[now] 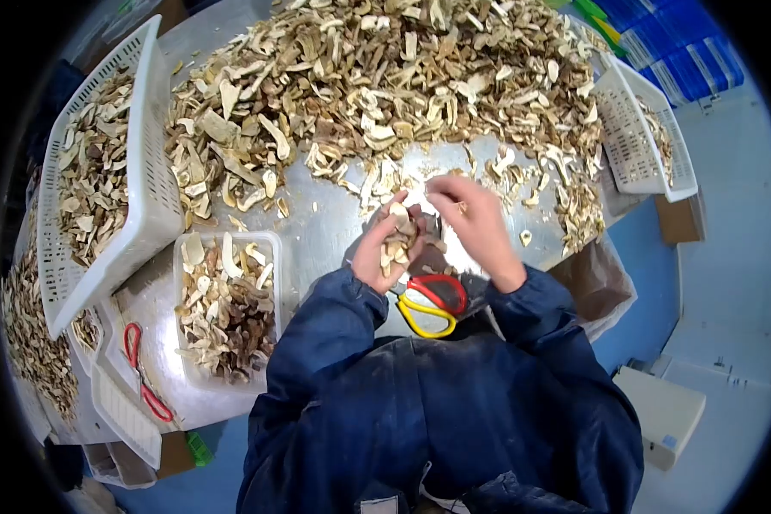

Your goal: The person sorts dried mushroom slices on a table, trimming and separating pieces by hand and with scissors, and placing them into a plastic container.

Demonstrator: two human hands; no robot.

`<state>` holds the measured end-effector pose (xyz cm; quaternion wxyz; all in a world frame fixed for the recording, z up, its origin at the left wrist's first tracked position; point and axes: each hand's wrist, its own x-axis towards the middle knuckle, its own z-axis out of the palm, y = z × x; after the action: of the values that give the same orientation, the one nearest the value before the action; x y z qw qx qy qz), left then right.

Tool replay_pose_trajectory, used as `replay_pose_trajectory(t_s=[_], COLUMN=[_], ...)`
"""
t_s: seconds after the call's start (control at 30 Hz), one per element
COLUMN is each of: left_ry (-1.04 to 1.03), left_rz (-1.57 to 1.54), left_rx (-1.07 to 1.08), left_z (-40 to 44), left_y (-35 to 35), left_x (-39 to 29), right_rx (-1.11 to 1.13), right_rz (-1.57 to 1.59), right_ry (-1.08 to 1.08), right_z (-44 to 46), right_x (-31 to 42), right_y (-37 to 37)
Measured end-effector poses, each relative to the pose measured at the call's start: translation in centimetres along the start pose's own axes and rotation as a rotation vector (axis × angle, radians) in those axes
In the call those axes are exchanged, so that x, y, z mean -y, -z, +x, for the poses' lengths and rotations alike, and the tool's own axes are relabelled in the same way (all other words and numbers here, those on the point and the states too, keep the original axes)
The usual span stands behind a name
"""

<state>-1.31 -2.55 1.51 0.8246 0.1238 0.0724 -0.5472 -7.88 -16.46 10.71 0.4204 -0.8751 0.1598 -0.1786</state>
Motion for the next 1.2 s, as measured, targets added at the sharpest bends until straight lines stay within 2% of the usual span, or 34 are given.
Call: replay_pose_trajectory(t_s=[0.03,0.13,0.2,0.27,0.33,0.43,0.53,0.67,0.73,0.8,0.9,1.0,1.07,1.2], left_ry=[0.019,0.031,0.019,-0.009,-0.043,-0.072,-0.088,-0.097,-0.139,-0.184,-0.221,-0.295,-0.349,-0.325], left_rz=[-0.009,-0.008,-0.004,0.086,0.241,0.493,0.649,0.740,0.768,0.772,0.792,0.822,0.814,0.858], left_rx=[-0.004,-0.023,-0.030,-0.041,-0.047,-0.085,-0.118,-0.168,-0.148,-0.150,-0.184,-0.235,-0.271,-0.276], left_z=[0.2,0.5,0.4,0.2,0.0,-0.5,-1.6,-4.3,-5.5,-6.4,-7.3,-7.4,-7.3,-7.3], left_y=[1.0,1.4,1.2,0.8,0.2,-1.2,-1.7,-2.8,-3.1,-3.2,-3.8,-4.7,-5.4,-5.4], left_x=[0.0,-0.3,-0.5,-0.6,-0.7,-0.5,-0.2,-0.3,-0.5,-0.5,-0.5,-0.2,0.1,0.7], right_rx=[-0.006,0.300,0.479,0.556,0.398,0.346,0.417,0.452,0.335,0.369,0.290,0.391,0.413,0.406], right_rz=[-0.019,-0.231,-0.244,-0.365,-0.379,-0.512,-0.502,-0.373,-0.142,0.030,0.181,0.243,0.168,0.071], right_ry=[-0.031,-0.102,-0.013,0.013,0.194,0.250,0.178,-0.125,-0.126,-0.413,-0.375,-0.299,-0.215,-0.187], right_z=[-0.6,-4.3,-7.6,-10.3,-11.9,-13.0,-12.7,-12.0,-11.7,-11.1,-11.6,-11.7,-11.4,-11.1], right_x=[-0.1,-0.4,-0.9,-1.0,-1.1,-2.1,-1.8,-2.5,-4.1,-3.7,-3.3,-1.5,-0.4,0.9], right_y=[1.0,3.4,3.1,1.8,0.6,-0.8,-0.1,1.2,2.0,2.7,2.7,2.7,2.4,2.4])
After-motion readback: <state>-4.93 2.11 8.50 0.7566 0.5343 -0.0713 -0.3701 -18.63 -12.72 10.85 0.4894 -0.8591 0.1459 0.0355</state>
